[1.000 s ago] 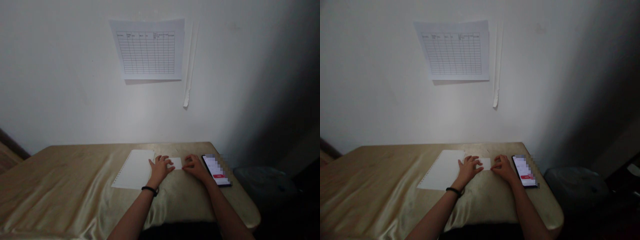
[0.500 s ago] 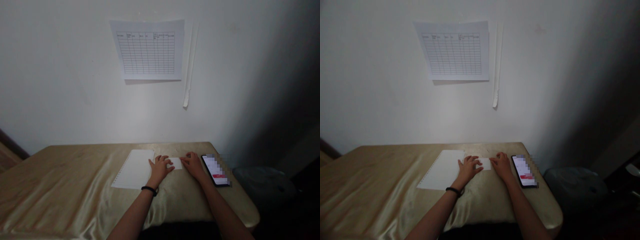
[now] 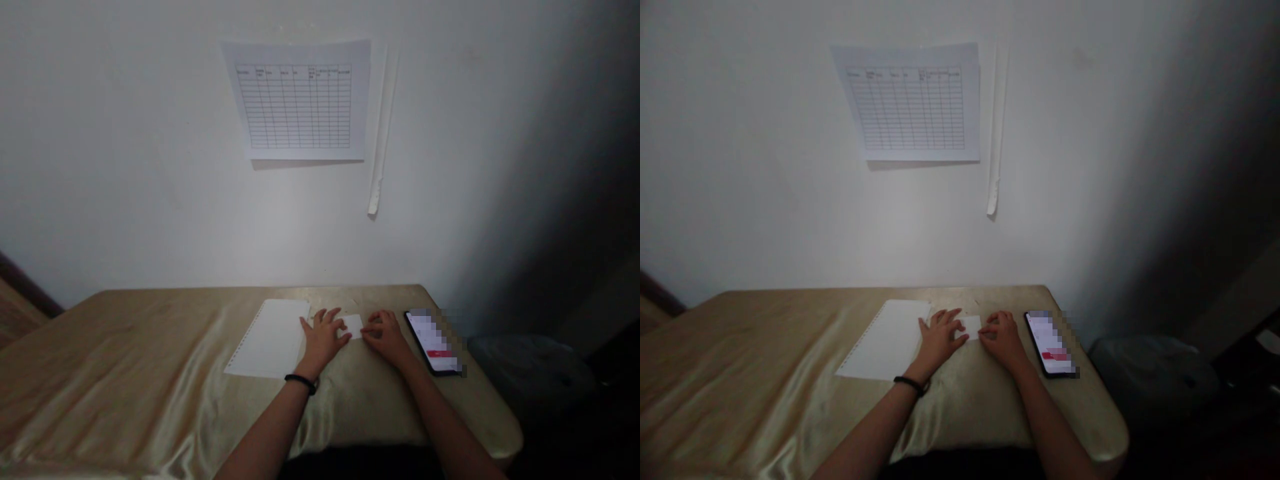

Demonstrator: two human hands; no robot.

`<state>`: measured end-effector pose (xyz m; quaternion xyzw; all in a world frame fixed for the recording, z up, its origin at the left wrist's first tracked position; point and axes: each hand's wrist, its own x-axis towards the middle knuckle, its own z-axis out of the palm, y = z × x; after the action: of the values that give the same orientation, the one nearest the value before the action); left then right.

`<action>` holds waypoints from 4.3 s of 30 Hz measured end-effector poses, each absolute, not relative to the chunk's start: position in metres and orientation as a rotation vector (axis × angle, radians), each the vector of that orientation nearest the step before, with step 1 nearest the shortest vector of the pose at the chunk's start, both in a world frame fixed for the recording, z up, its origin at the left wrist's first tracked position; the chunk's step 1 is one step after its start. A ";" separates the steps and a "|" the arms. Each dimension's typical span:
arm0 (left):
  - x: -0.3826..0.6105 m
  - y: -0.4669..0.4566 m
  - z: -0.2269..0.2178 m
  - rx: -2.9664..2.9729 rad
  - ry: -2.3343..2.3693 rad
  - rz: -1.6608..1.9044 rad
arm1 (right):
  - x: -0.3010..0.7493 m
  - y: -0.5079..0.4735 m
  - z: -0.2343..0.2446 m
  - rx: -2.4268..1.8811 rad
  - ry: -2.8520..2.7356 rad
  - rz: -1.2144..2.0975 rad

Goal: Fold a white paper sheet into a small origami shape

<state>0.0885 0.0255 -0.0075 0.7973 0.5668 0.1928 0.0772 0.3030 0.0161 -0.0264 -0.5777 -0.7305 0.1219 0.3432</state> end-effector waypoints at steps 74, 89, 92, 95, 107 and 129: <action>0.093 0.019 -0.002 2.378 1.658 0.652 | 0.308 0.015 -0.025 -1.584 -1.927 0.066; 0.089 0.027 -0.001 2.244 1.784 0.623 | 0.297 0.011 -0.017 -1.557 -2.151 0.146; 0.088 0.027 -0.001 2.235 1.804 0.632 | 0.298 0.010 -0.016 -1.538 -2.106 0.137; 0.088 0.027 -0.001 2.228 1.807 0.650 | 0.298 0.011 -0.017 -1.505 -2.063 0.123; 0.088 0.026 -0.003 2.210 1.858 0.664 | 0.289 0.034 -0.022 -1.607 -1.820 0.191; 0.088 0.023 0.003 2.174 1.893 0.610 | 0.256 0.036 -0.023 -1.792 -1.791 0.040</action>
<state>0.0878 0.0233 0.0032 0.7344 0.6393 0.2060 0.0975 0.2557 0.0355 -0.0226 -0.6748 -0.6744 0.0149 0.2993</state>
